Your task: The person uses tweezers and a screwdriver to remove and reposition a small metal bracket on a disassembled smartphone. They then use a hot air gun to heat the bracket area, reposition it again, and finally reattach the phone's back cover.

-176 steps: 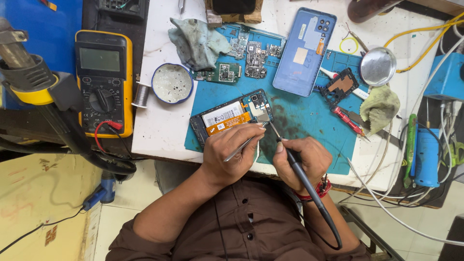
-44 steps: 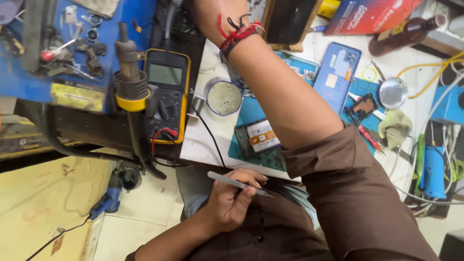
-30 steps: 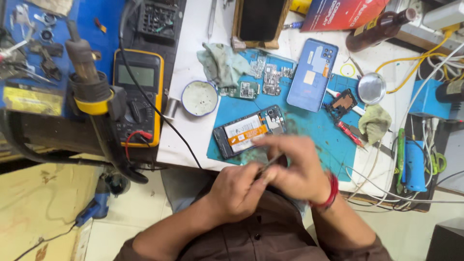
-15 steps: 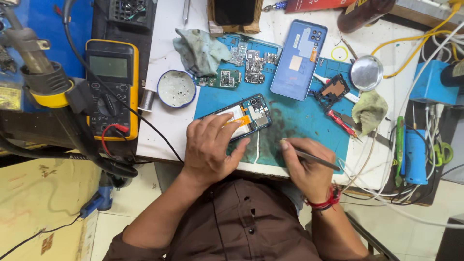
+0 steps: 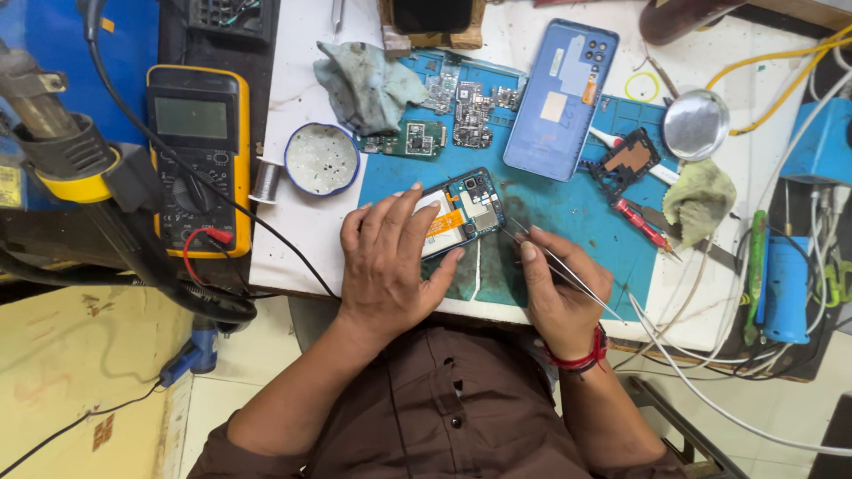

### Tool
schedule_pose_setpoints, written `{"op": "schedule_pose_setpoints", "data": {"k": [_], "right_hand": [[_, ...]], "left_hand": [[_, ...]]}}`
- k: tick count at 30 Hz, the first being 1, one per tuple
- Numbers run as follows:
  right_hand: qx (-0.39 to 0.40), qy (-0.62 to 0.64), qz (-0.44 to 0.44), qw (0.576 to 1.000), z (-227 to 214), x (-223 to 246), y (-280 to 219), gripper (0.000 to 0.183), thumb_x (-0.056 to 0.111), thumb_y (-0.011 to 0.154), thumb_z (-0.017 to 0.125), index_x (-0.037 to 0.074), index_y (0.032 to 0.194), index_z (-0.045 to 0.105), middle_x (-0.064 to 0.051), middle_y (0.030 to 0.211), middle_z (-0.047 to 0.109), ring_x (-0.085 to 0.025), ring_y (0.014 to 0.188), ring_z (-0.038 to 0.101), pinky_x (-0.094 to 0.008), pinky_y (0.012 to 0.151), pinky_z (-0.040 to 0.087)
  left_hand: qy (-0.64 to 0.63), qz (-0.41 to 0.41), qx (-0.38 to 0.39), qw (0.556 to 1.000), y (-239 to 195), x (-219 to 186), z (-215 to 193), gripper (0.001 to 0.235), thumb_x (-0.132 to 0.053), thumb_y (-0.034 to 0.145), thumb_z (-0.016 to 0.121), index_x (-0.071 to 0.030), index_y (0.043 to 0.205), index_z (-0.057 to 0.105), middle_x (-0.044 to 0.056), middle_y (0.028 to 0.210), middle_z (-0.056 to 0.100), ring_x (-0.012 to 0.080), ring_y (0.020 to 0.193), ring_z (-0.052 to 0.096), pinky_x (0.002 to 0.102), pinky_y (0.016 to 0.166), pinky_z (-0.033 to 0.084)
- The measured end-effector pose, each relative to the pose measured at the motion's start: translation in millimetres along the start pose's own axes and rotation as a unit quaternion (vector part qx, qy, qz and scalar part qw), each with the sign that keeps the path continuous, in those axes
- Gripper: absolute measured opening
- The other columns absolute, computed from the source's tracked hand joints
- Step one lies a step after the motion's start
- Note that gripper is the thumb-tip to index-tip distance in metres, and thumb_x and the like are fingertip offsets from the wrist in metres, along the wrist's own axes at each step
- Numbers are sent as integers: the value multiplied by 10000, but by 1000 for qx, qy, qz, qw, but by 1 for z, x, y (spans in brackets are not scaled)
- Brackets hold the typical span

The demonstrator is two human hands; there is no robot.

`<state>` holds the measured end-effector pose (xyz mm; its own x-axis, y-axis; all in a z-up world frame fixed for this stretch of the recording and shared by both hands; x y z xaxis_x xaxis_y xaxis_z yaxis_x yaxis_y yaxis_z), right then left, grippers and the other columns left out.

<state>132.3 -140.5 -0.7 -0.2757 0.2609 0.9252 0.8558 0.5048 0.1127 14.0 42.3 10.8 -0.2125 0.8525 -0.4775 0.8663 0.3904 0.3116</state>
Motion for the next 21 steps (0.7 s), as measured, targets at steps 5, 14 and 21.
{"op": "schedule_pose_setpoints", "data": {"k": [5,14,21], "right_hand": [[0,-12,-11,1000,2,3,1,168,-15,1014,683,-75,1170,695,-151,1017,779,-132,920,744,-232,819,577],[0,-8,-10,1000,1,2,1,161,-32,1010,682,-79,1163,696,-152,1012,776,-137,923,749,-234,823,583],[-3,-24,-29,999,1,4,2,156,-44,1003,685,-76,1154,705,-146,999,773,-135,901,744,-230,803,575]], "left_hand": [[1,1,2,1000,-2,1,2,577,-384,910,778,-42,1339,598,160,1451,558,290,1319,515,470,1144,307],[5,2,7,1000,-2,2,3,580,-384,916,775,-36,1344,596,159,1450,564,291,1318,515,470,1146,305],[-3,2,5,1000,-2,2,3,584,-380,917,774,-30,1348,595,162,1450,568,292,1320,515,469,1145,308]]}}
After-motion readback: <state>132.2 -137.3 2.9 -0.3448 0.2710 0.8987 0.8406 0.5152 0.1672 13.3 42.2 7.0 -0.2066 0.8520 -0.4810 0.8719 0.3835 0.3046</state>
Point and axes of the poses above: each hand's wrist, its own y-axis towards the middle knuckle, its own z-axis out of the palm, x = y × z, the point moved 4 cm from there along y, towards the middle knuckle
